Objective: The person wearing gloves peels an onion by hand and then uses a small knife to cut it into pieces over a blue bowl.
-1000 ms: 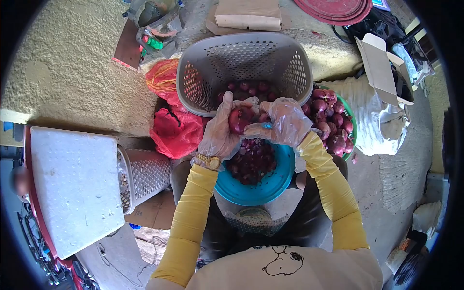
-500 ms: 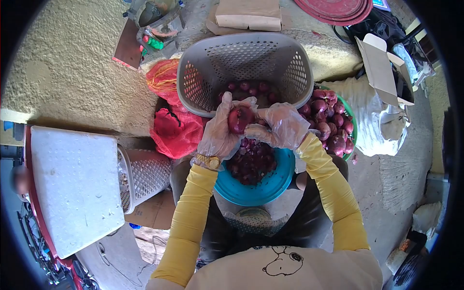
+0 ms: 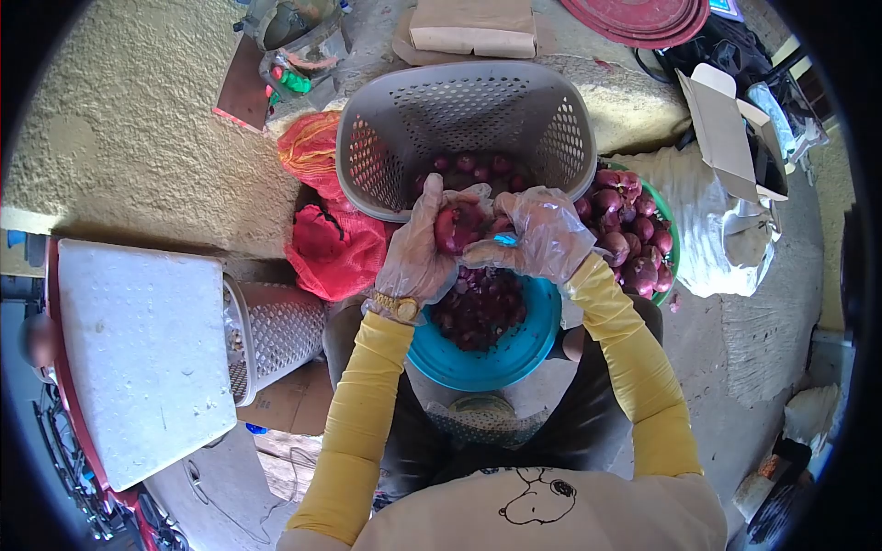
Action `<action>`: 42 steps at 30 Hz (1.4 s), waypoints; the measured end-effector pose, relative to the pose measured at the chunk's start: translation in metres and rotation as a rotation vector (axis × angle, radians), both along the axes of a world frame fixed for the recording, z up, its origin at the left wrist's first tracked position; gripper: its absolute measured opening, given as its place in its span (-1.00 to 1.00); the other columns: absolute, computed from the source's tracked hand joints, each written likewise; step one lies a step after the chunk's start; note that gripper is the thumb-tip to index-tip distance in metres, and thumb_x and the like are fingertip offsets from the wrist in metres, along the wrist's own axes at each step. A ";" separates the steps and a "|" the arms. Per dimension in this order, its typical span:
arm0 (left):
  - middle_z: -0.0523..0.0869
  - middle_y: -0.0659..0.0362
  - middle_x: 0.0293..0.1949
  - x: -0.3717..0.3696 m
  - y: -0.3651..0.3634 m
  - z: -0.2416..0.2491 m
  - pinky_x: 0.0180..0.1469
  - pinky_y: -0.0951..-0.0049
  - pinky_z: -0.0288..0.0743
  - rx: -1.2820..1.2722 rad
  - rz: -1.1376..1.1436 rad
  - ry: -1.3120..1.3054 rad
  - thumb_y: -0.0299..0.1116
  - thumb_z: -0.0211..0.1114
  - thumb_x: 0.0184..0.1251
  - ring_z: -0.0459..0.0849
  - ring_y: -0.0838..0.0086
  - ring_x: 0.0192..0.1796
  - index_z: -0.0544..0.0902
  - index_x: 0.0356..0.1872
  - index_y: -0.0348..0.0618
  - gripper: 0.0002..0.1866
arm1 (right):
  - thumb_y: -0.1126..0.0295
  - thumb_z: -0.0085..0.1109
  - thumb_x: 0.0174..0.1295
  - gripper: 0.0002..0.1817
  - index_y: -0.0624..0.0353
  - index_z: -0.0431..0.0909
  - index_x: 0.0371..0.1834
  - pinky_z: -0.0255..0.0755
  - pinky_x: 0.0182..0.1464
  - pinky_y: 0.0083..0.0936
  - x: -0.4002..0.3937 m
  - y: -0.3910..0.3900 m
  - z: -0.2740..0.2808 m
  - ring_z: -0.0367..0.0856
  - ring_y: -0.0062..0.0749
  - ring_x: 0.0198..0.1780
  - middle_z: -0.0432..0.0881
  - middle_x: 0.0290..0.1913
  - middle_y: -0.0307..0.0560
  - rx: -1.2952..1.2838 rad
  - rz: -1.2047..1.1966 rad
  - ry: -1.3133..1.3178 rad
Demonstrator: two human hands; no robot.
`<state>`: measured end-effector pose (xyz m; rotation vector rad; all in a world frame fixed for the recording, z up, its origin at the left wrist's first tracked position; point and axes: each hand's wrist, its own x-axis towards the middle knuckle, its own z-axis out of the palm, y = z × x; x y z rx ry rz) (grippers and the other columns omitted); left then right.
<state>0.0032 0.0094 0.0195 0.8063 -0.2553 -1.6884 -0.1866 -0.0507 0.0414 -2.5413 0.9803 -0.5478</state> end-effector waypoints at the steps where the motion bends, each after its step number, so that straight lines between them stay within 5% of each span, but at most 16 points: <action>1: 0.71 -0.03 0.08 0.000 0.001 0.000 0.19 0.30 0.66 0.009 0.004 -0.006 0.20 0.09 0.61 0.70 0.33 0.11 0.62 0.11 -0.38 -0.33 | -0.44 0.43 -0.02 -0.23 0.16 0.64 -0.26 0.52 -0.14 -0.07 0.000 0.000 0.001 0.68 0.13 -0.27 0.66 -0.42 0.08 0.019 0.004 0.001; 2: 0.71 -0.03 0.08 0.000 0.001 0.000 0.19 0.30 0.66 0.010 0.004 -0.006 0.20 0.09 0.61 0.70 0.33 0.11 0.62 0.11 -0.38 -0.33 | -0.44 0.43 -0.01 -0.23 0.16 0.64 -0.25 0.52 -0.13 -0.07 0.001 0.000 0.001 0.68 0.14 -0.27 0.66 -0.43 0.08 0.038 0.006 0.002; 4: 0.64 -0.14 0.21 0.000 0.000 -0.003 0.26 -0.01 0.66 0.000 0.035 0.043 0.09 0.15 0.61 0.69 0.12 0.17 0.61 0.01 -0.47 -0.39 | -0.43 0.43 0.00 -0.24 0.16 0.64 -0.24 0.52 -0.14 -0.07 0.002 0.001 0.002 0.68 0.13 -0.28 0.66 -0.43 0.08 0.040 0.007 0.008; 12: 0.64 -0.14 0.19 0.001 0.000 -0.004 0.24 -0.01 0.67 -0.061 -0.003 0.004 0.12 0.13 0.62 0.69 0.10 0.16 0.60 0.04 -0.45 -0.37 | -0.37 0.43 0.05 -0.27 0.17 0.68 -0.15 0.53 -0.19 -0.04 0.002 0.001 0.000 0.70 0.13 -0.31 0.69 -0.45 0.07 0.052 0.034 -0.005; 14: 0.65 -0.14 0.18 0.001 0.000 -0.004 0.24 -0.01 0.67 -0.071 -0.009 -0.004 0.13 0.12 0.62 0.69 0.10 0.17 0.60 0.04 -0.44 -0.37 | -0.52 0.20 0.14 -0.15 0.15 0.68 -0.03 0.55 -0.11 -0.06 0.003 0.000 0.002 0.73 0.13 -0.21 0.74 -0.35 0.10 0.106 0.059 0.105; 17: 0.65 -0.14 0.18 0.001 0.000 -0.004 0.25 0.01 0.67 -0.057 0.021 -0.038 0.14 0.12 0.62 0.68 0.11 0.17 0.61 0.04 -0.42 -0.37 | -0.54 0.19 0.12 -0.12 0.16 0.67 0.00 0.55 -0.11 -0.06 0.003 -0.002 0.001 0.73 0.16 -0.21 0.73 -0.37 0.13 0.101 0.107 0.171; 20: 0.65 -0.14 0.20 0.003 0.000 -0.002 0.26 0.02 0.65 -0.024 0.021 -0.050 0.14 0.12 0.61 0.68 0.12 0.18 0.62 0.03 -0.43 -0.36 | -0.36 0.45 0.04 -0.27 0.17 0.67 -0.19 0.52 -0.13 -0.08 0.002 -0.001 -0.003 0.71 0.11 -0.30 0.70 -0.45 0.07 0.026 0.111 0.022; 30: 0.69 -0.11 0.15 -0.001 0.001 0.004 0.27 0.05 0.65 -0.034 0.004 0.034 0.11 0.15 0.60 0.70 0.17 0.16 0.63 0.01 -0.45 -0.38 | -0.40 0.45 0.00 -0.26 0.16 0.62 -0.28 0.52 -0.13 -0.07 0.001 -0.001 0.003 0.69 0.13 -0.29 0.68 -0.43 0.10 0.032 0.024 0.007; 36: 0.66 -0.13 0.19 0.001 0.000 -0.001 0.22 0.06 0.67 -0.030 -0.008 0.025 0.11 0.14 0.61 0.71 0.11 0.14 0.62 0.01 -0.44 -0.38 | -0.37 0.46 0.03 -0.27 0.16 0.69 -0.17 0.53 -0.12 -0.08 0.001 -0.002 0.002 0.71 0.11 -0.27 0.70 -0.42 0.07 0.104 0.031 0.024; 38: 0.64 -0.14 0.22 0.001 0.000 -0.001 0.22 0.06 0.67 -0.032 -0.017 0.042 0.11 0.14 0.61 0.72 0.08 0.13 0.62 0.02 -0.44 -0.39 | -0.45 0.27 0.15 -0.21 0.19 0.68 -0.15 0.53 -0.11 -0.05 -0.001 -0.003 -0.001 0.71 0.16 -0.24 0.69 -0.40 0.17 0.142 0.068 0.003; 42: 0.58 -0.17 0.30 0.001 0.001 0.000 0.25 0.04 0.66 -0.067 -0.007 0.008 0.10 0.13 0.62 0.67 0.07 0.21 0.62 0.02 -0.44 -0.39 | -0.44 0.24 0.19 -0.21 0.22 0.70 -0.13 0.52 -0.12 -0.04 0.002 0.000 0.002 0.71 0.18 -0.25 0.69 -0.40 0.19 0.109 0.081 -0.048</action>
